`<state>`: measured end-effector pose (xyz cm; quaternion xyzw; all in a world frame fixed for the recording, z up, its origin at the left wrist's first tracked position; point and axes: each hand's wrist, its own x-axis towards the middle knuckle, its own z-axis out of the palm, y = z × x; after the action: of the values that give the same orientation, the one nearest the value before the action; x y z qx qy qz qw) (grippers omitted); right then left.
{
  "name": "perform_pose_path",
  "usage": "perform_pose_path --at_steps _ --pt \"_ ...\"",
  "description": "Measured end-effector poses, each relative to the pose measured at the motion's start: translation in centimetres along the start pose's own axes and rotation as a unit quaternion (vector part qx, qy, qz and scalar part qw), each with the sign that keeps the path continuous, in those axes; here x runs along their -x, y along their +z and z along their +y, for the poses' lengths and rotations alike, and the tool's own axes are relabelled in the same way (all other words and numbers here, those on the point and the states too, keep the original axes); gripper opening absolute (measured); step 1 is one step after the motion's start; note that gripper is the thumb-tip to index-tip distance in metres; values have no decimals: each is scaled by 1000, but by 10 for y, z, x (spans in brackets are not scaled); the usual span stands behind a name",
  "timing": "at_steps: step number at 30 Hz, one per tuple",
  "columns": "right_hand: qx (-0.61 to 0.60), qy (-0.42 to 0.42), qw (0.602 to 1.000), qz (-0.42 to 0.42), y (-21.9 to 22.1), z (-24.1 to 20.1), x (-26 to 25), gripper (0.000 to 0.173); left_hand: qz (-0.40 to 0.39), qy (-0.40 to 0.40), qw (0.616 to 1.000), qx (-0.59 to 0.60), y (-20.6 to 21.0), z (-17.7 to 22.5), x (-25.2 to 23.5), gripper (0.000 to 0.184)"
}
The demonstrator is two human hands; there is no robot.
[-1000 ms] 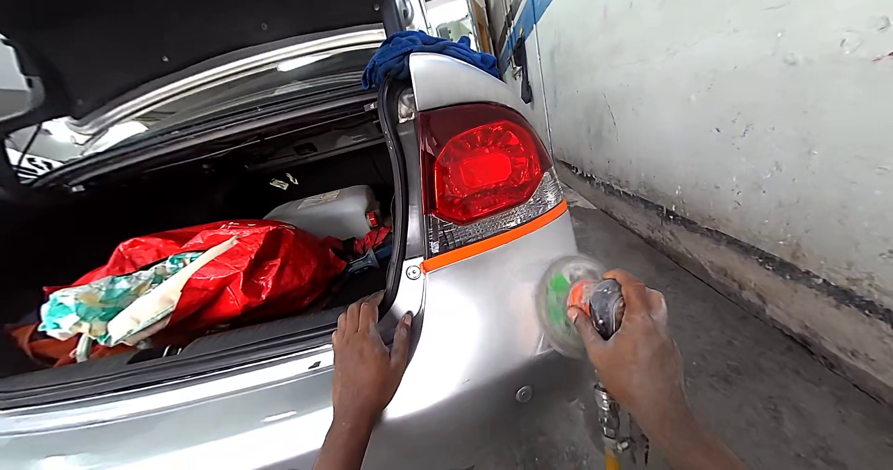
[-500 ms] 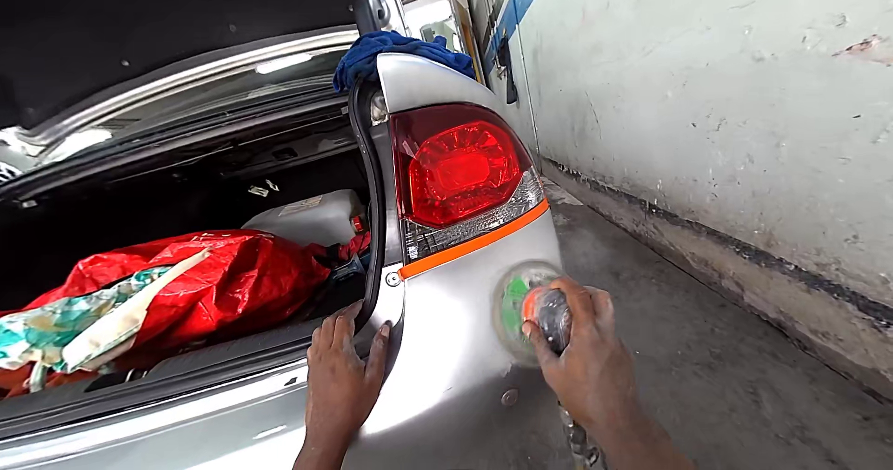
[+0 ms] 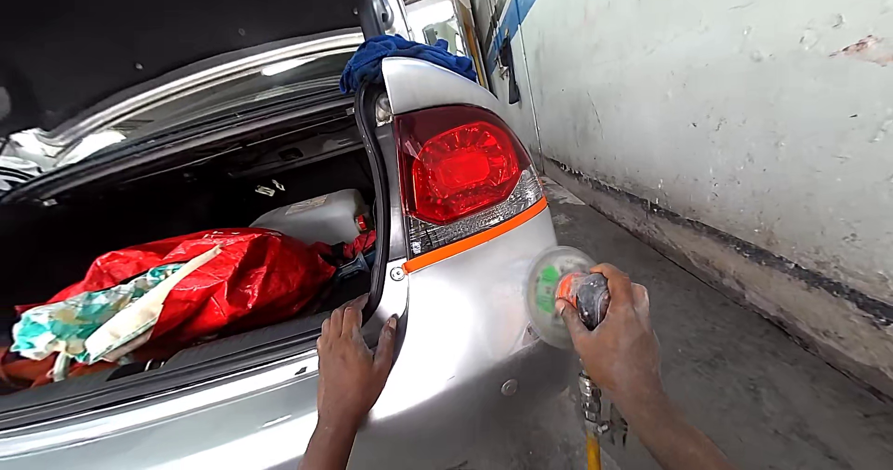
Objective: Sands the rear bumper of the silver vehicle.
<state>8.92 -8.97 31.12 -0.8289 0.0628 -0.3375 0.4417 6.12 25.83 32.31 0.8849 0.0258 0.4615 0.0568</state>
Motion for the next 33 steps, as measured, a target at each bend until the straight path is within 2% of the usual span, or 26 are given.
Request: perform_pose_path --at_steps 5,9,12,19,23,27,30,33 --pt "9 -107 994 1 15 -11 37 68 1 7 1000 3 1 -3 0 74" --pt "-2 -147 989 12 23 -11 49 64 3 5 1000 11 -1 -2 0 75" --pt "-14 -123 992 24 17 7 35 65 2 3 1000 9 -1 -2 0 75" --pt "-94 1 994 50 12 44 4 72 -6 -8 1000 -2 0 3 -2 76" --pt "-114 -56 985 117 30 42 33 76 -1 -7 1000 -11 -1 2 -2 76" --pt "-153 -132 966 162 49 30 65 67 -3 -7 1000 -7 -2 1 -1 75" --pt "-176 -128 958 185 55 34 64 68 -1 -3 1000 -7 -2 1 -1 76" --pt "-177 -79 961 198 53 47 56 76 0 -2 1000 -17 -1 2 -2 76"
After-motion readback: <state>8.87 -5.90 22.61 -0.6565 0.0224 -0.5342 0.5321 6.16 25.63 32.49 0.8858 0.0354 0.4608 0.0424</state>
